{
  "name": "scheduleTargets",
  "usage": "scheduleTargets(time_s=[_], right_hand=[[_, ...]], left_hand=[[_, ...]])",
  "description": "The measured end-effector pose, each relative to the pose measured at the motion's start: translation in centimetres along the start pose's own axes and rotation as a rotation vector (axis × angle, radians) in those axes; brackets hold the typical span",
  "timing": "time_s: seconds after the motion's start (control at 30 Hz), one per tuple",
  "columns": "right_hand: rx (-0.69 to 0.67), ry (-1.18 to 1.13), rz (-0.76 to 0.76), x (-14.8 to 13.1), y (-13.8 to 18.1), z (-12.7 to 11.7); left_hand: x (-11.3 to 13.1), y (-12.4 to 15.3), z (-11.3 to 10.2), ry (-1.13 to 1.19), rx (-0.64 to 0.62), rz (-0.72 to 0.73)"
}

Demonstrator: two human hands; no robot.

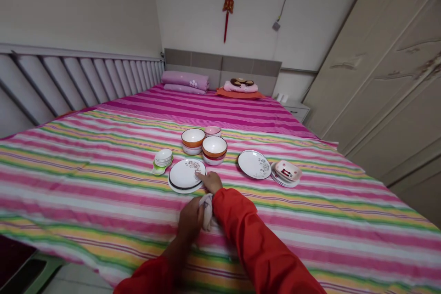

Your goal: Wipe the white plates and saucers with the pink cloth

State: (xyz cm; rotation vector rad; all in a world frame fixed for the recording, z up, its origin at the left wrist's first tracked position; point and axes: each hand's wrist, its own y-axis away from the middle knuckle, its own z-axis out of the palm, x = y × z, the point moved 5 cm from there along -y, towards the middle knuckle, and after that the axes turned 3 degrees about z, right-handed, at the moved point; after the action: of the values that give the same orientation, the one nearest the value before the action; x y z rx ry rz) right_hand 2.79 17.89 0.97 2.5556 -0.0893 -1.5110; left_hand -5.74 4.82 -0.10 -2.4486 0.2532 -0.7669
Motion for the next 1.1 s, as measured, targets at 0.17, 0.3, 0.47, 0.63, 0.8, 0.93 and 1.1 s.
scheduleTargets(time_s=[0.17,0.3,0.47,0.63,0.8,0.93,1.1], right_hand=[[-0.004,-0.136,0.044,0.2,-0.6,0.3],[-0.063,-0.325,0.079,0.7,-0.2,0.4],[-0.126,-0.625,0.150,1.3,1.4,0.0],[-0.072,-0.871,0.163,2.4,3.4,-1.9],[0.042,-0.992,0.151,4.7,5.7,-4.7],[0.085,-1.066,0.124,6.6,7.9,-6.9],[0.143,-1.106,0.125,8.6,10.5,-8.8]], left_hand=[[-0.1,0.0,0.2,-0.020,-0.028,-0.026],[0.0,0.0,0.2,-0.008,-0.032,-0.029],[0.3,-0.2,-0.1,0.011,-0.029,-0.033],[0.2,-0.1,-0.1,-0.012,0.001,-0.011],[0.1,0.0,0.0,-0.038,0.030,-0.002],[0.3,-0.2,-0.3,0.001,0.028,-0.016],[0.4,-0.3,-0.8,0.070,-0.018,-0.085]])
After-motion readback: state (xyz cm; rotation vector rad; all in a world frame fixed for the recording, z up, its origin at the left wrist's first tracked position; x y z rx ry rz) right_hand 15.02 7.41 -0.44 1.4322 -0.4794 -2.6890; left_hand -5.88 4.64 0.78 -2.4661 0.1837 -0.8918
